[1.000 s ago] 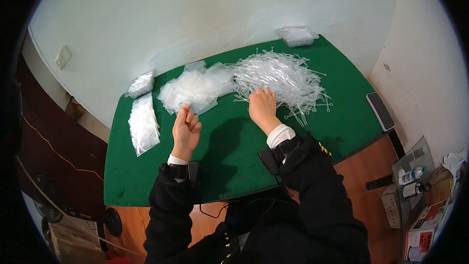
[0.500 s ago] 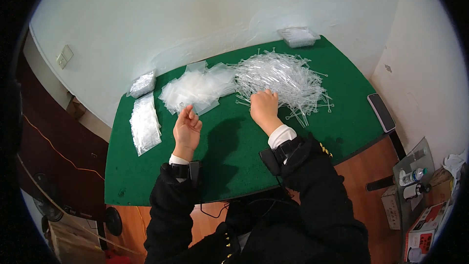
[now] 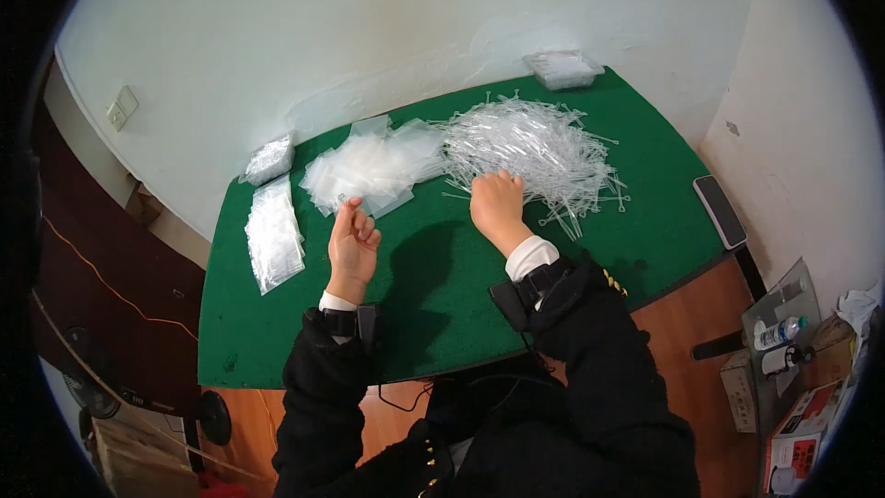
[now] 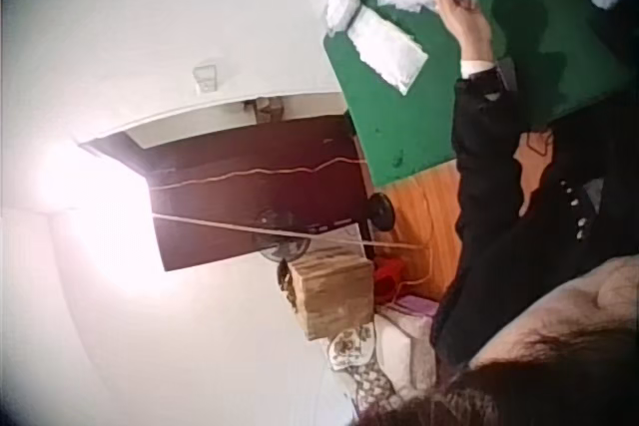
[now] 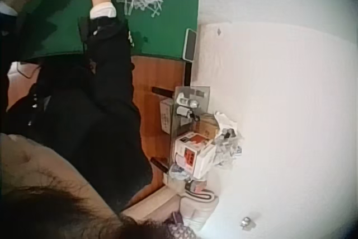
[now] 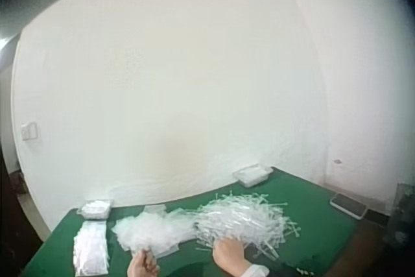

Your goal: Manually counting and placing small white plastic items into clear plastic bags and sealing them.

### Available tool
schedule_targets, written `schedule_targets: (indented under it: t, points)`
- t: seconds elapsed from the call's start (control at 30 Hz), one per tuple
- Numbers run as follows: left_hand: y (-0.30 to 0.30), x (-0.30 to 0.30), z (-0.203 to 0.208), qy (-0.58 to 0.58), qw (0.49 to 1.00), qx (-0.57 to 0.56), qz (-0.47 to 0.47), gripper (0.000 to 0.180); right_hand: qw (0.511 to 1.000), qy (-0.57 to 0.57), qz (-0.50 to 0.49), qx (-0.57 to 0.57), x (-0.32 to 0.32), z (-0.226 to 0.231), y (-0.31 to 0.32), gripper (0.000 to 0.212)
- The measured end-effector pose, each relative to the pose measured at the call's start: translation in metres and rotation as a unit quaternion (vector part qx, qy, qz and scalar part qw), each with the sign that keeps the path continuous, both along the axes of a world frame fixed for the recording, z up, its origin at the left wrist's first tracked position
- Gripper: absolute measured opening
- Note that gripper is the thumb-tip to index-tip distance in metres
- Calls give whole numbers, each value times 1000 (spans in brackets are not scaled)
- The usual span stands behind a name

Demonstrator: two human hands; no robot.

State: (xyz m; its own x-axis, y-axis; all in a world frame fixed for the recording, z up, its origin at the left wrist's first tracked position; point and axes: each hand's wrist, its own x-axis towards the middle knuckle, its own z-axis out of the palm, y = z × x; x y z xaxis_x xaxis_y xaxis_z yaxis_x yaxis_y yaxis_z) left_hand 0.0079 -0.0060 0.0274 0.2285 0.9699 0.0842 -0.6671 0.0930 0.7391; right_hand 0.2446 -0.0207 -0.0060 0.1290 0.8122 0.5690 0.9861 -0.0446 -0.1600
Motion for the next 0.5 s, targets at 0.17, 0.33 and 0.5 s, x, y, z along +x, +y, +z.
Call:
schedule_targets:
  t: [0.17, 0.33, 0.5]
  points:
    - [1, 0, -1, 4, 1000, -8, -14, 21, 1000, -4, 3, -4, 0, -2, 1, 4]
    - [-3, 0, 3, 19, 999, 4, -43, 22, 1000, 7, 21, -10, -8, 5, -4, 4]
    - [-6, 5, 7, 38, 999, -10, -14, 22, 997, 43, 63, -10, -7, 7, -7, 5]
